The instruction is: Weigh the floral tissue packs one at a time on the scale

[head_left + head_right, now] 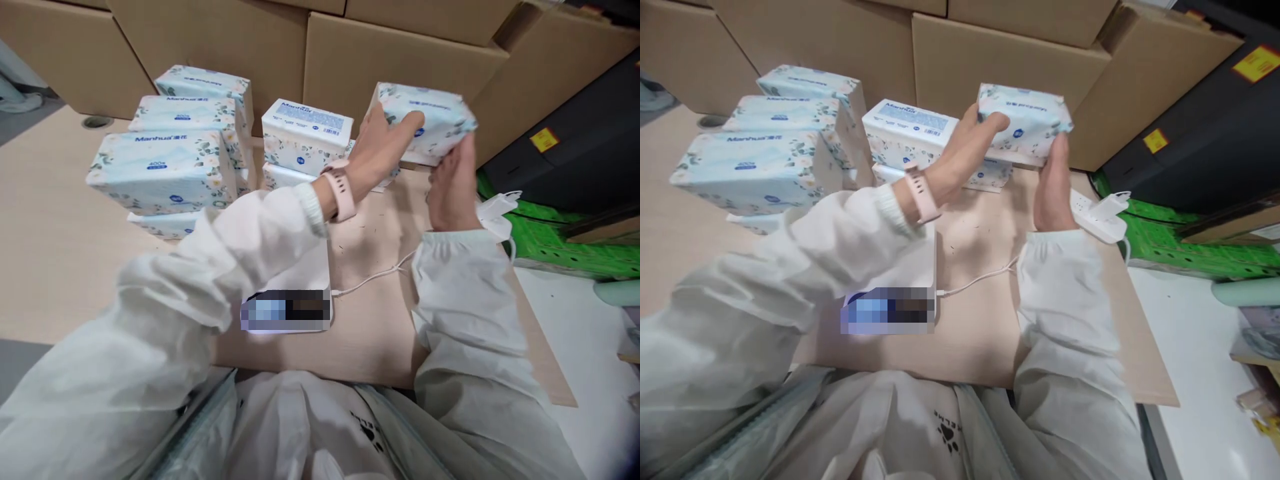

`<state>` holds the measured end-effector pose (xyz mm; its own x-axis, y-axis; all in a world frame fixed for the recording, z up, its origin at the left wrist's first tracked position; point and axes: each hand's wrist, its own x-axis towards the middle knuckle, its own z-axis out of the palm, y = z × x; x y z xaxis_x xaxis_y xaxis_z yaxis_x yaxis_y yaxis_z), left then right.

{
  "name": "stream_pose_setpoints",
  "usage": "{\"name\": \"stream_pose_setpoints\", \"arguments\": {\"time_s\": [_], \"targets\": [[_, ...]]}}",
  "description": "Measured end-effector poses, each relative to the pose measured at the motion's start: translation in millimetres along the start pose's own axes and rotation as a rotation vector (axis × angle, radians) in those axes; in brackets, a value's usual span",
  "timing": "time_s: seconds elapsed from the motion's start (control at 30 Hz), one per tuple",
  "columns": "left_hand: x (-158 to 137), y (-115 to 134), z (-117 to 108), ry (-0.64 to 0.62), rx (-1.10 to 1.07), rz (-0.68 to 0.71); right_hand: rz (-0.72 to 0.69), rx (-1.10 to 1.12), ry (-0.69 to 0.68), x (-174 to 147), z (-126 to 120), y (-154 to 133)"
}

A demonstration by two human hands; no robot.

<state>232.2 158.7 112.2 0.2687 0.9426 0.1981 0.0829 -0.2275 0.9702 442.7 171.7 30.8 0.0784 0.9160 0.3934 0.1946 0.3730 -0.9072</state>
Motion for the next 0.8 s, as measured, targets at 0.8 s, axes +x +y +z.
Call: {"name": "stream_pose_setpoints", "arguments": {"time_s": [0.8], "targets": [[-255.1,-88.2,-162.3,0.332,0.041,0.216,-0.100,-0.216,-0.072,-219.2,95.9,-35.9]]}}
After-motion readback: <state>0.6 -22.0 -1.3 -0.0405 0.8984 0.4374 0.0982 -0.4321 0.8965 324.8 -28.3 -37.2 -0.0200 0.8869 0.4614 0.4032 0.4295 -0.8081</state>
